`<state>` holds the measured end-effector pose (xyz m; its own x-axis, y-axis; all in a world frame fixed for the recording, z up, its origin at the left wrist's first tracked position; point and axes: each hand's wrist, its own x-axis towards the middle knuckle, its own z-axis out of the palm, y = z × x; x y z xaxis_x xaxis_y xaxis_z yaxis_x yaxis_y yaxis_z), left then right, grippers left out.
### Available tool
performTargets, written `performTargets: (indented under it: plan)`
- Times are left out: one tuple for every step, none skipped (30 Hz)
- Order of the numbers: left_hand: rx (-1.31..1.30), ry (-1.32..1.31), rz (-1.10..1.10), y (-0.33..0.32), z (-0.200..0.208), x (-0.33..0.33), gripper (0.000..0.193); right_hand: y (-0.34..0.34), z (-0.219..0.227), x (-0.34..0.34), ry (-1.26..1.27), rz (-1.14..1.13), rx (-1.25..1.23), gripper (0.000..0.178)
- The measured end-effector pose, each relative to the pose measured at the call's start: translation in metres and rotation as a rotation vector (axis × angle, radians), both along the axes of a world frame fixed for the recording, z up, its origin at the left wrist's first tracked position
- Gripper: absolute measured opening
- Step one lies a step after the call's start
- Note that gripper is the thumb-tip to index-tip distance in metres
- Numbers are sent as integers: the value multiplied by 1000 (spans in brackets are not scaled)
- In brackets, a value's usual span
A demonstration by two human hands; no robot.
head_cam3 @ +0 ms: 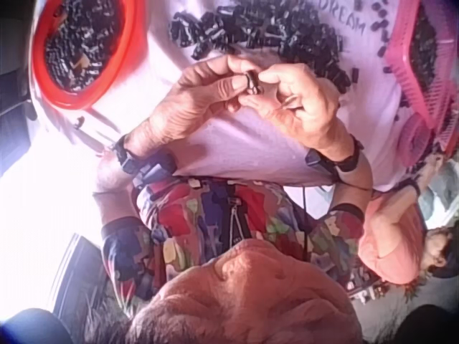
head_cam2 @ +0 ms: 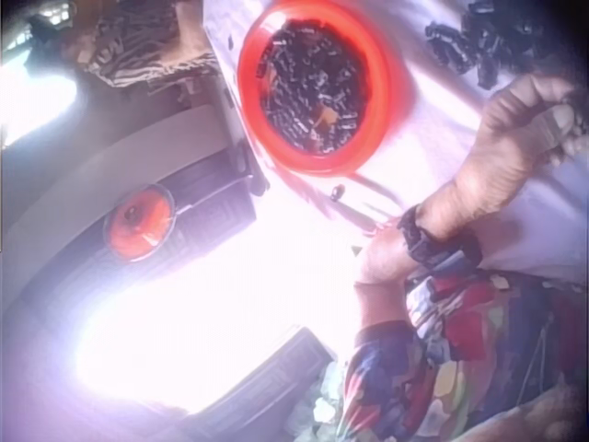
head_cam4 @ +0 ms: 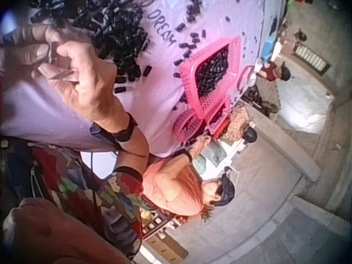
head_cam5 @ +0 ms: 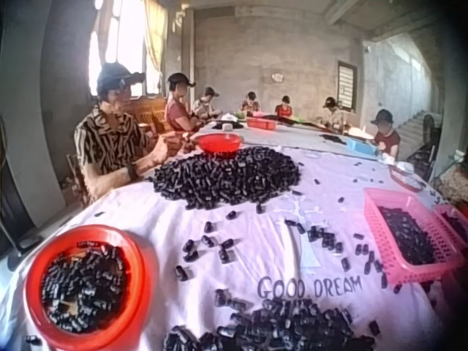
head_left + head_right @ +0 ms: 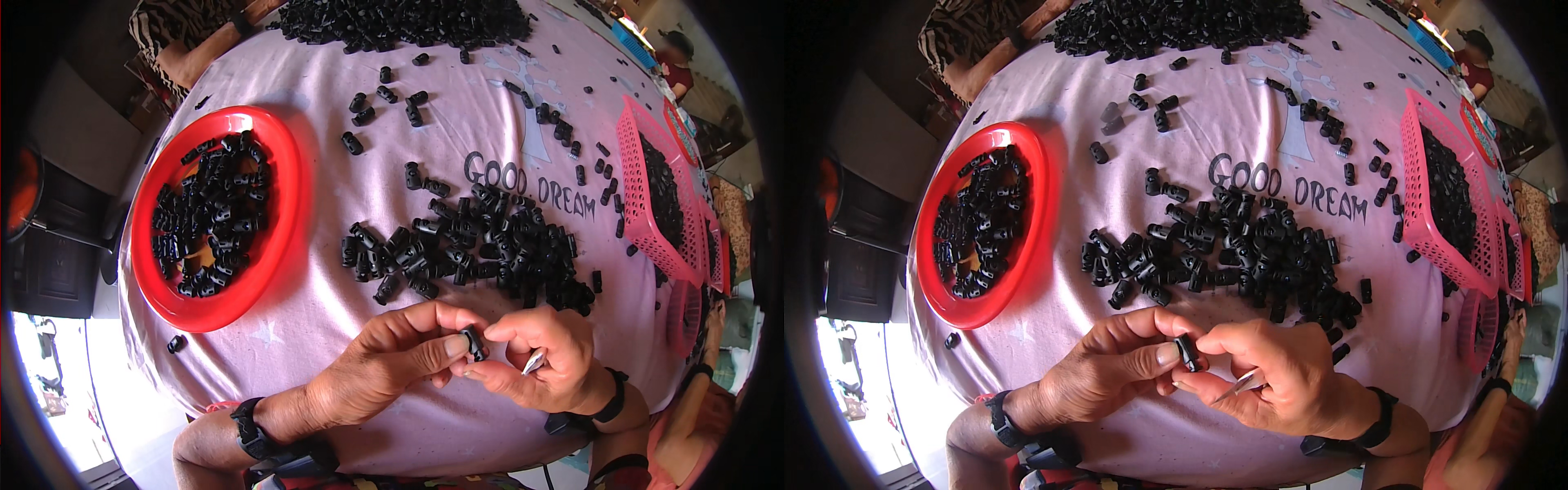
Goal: Manually assembling small black plastic shoe components at a shared table.
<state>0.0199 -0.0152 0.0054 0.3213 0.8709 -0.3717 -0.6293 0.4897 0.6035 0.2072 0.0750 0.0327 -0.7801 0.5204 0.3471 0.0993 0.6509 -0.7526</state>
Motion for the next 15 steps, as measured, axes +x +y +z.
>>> performTargets:
  plan:
    - [15,-20,-11,0,0,0,28,0,3,-2,11,-7,-4,30]
    - [15,-20,-12,0,0,0,28,0,4,-2,19,-16,-8,32]
    - [15,-24,-20,0,1,-1,28,0,2,-3,18,-17,-8,32]
    - [15,-28,-27,0,1,-1,28,0,-2,-4,53,-4,66,34]
    - [16,-28,-27,1,1,-1,28,0,-5,-4,90,11,140,36]
    - [8,-18,-24,1,2,0,28,1,-7,-4,91,11,140,36]
    - [0,-9,-21,1,2,0,28,1,-8,-3,105,12,196,36]
    - [0,-8,-20,1,2,0,28,1,-9,-2,119,12,251,36]
    - [0,-8,-24,1,1,0,27,2,-9,-2,120,13,251,36]
    - [0,-9,-27,1,0,0,26,2,-7,-1,94,10,294,37]
    - [0,-10,-29,1,0,0,26,2,-5,0,64,5,338,39]
    - [-2,-2,-28,2,1,1,26,2,-4,1,62,3,338,39]
    - [-3,7,-27,2,1,1,26,1,-2,2,49,0,384,39]
    - [-2,8,-27,2,1,2,26,1,-2,3,39,-1,429,39]
    - [0,13,-23,1,0,3,26,0,-1,3,39,-1,430,39]
